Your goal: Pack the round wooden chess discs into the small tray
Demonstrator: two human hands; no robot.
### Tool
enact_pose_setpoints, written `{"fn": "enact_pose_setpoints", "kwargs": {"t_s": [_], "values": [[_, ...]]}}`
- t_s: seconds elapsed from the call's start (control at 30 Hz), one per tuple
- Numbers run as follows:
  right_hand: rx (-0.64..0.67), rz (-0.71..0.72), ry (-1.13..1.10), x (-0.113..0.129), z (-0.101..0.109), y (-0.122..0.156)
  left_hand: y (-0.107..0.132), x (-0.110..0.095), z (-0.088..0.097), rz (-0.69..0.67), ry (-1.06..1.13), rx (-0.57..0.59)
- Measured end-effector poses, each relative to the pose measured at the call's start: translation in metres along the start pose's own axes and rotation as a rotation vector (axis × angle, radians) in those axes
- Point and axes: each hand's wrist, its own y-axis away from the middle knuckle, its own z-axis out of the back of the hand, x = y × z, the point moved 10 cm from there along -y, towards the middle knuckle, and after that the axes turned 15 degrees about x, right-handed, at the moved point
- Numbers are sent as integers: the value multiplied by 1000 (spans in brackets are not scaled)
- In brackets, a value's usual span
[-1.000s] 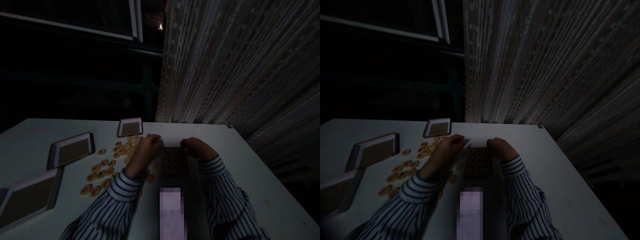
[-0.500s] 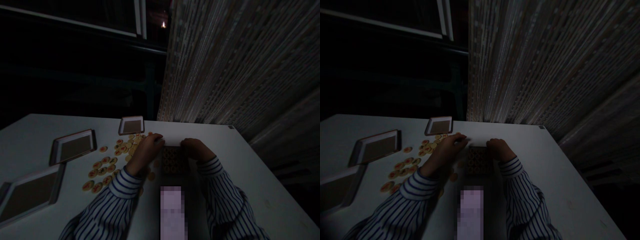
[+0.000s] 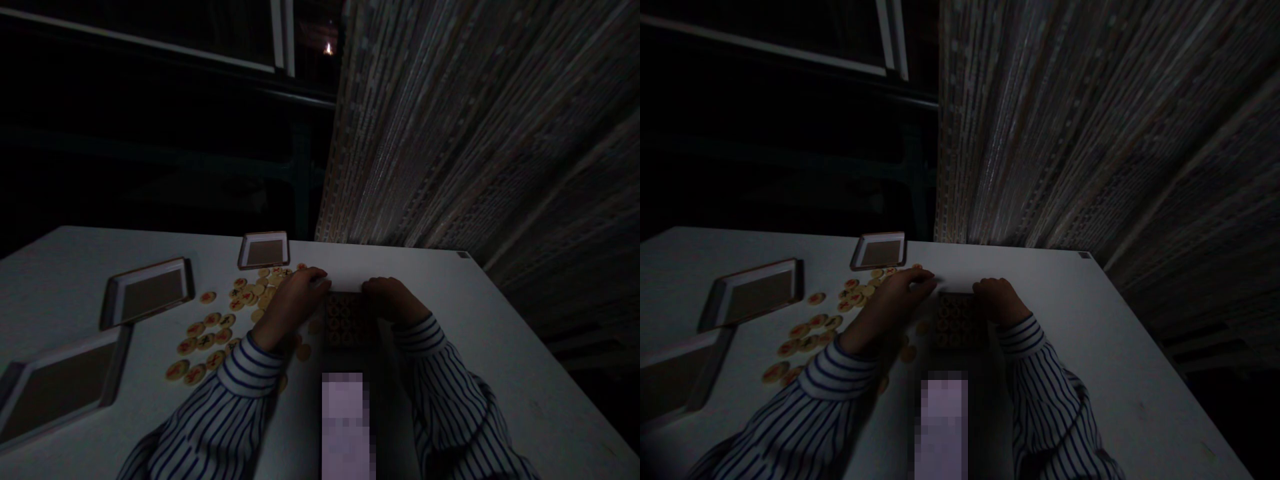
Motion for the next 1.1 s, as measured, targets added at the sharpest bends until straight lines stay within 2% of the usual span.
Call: {"fn": "enact_pose_setpoints", "kwargs": {"t_s": [0.83,1.1], "values": [[8,-33,27,3,-1,1,3,-4,1,-7,-19,30],[7,-3,-54,-8,3,8,4,-4,2,1,-13,36]]}}
